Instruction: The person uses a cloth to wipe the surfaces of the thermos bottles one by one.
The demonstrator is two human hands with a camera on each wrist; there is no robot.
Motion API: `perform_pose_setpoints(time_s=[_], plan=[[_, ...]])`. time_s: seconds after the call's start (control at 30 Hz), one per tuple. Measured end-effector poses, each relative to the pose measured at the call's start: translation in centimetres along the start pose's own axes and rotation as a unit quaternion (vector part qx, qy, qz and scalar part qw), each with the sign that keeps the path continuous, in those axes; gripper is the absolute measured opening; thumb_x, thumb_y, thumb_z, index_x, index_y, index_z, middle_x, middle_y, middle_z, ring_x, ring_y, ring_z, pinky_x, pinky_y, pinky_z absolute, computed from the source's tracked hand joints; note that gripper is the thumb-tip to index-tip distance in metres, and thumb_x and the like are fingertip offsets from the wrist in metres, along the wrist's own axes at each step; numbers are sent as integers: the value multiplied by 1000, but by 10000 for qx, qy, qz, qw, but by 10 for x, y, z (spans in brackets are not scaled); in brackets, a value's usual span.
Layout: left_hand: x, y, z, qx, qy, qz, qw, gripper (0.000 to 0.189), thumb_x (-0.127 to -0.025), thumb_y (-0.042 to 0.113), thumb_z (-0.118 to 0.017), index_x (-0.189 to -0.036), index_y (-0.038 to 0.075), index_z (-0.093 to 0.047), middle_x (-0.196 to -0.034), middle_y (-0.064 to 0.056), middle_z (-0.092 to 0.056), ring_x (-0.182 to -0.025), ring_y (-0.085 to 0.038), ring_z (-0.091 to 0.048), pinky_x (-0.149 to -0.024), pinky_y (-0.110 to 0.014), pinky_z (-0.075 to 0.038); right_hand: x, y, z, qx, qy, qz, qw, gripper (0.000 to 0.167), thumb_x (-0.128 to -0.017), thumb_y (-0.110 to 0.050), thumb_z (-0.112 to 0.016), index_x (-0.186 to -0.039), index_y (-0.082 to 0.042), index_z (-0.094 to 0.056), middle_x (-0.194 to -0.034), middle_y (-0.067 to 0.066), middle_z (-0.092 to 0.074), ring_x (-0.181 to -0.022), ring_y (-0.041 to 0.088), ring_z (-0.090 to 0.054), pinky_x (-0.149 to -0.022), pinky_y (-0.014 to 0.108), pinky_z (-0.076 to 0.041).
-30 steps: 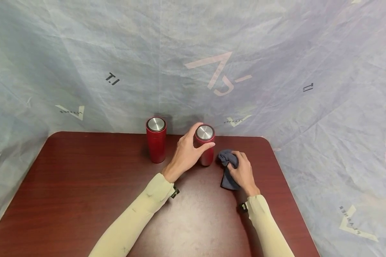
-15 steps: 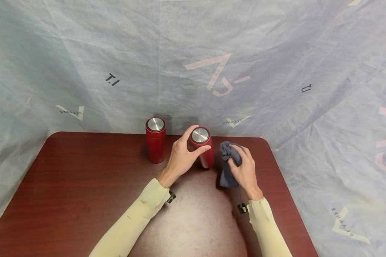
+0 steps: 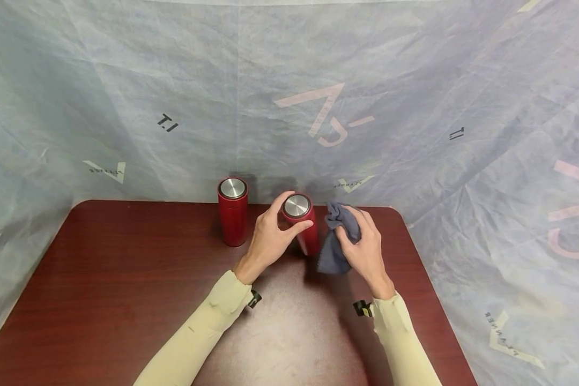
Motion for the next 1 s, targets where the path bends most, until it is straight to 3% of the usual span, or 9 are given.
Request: perform_pose_setpoints(time_s=[0.37,0.53,0.83,1.0], plan=[[2,4,-6,111,-106,-188,9997,77,-90,34,-90,-155,19,-54,-135,-6,-71,-121,-18,-69,-99,-43,-58,-6,-42,-14,-325,-228,391,9984,49,-96,-14,-77,-144,-18,-69,-139,5,-65,-119,23,-65,-94,43,-53],[3,3,-7,256,-115,-210,9994,75,-91,32,-90,-155,18,-54,-132,-5,-72,-114,-15,-70,-90,-38,-61,-3,-44,-20,-430,-251,362,9981,51,-96,-11,-74,-146,-15,-67,-142,6,-64,-119,23,-66,-93,45,-55],[4,3,-7,341,-99,-283,9990,76,-90,32,-91,-155,16,-54,-131,-6,-73,-116,-16,-71,-93,-43,-62,0,-40,-22,-474,-348,327,9977,52,-97,-11,-73,-148,-15,-65,-143,6,-62,-117,21,-65,-91,43,-55],[4,2,-7,425,-78,-258,9987,76,-89,31,-91,-155,17,-55,-131,-6,-73,-116,-16,-72,-93,-39,-62,0,-37,-23,-492,-379,340,9975,51,-98,-11,-72,-148,-15,-65,-143,6,-62,-116,22,-65,-92,44,-54]])
Point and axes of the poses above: each hand's wrist, its own x-axis away from the middle knuckle, its own z-axis out of the back of the hand, y = z × x, the point moved 9 cm from there along -x, towards the middle knuckle
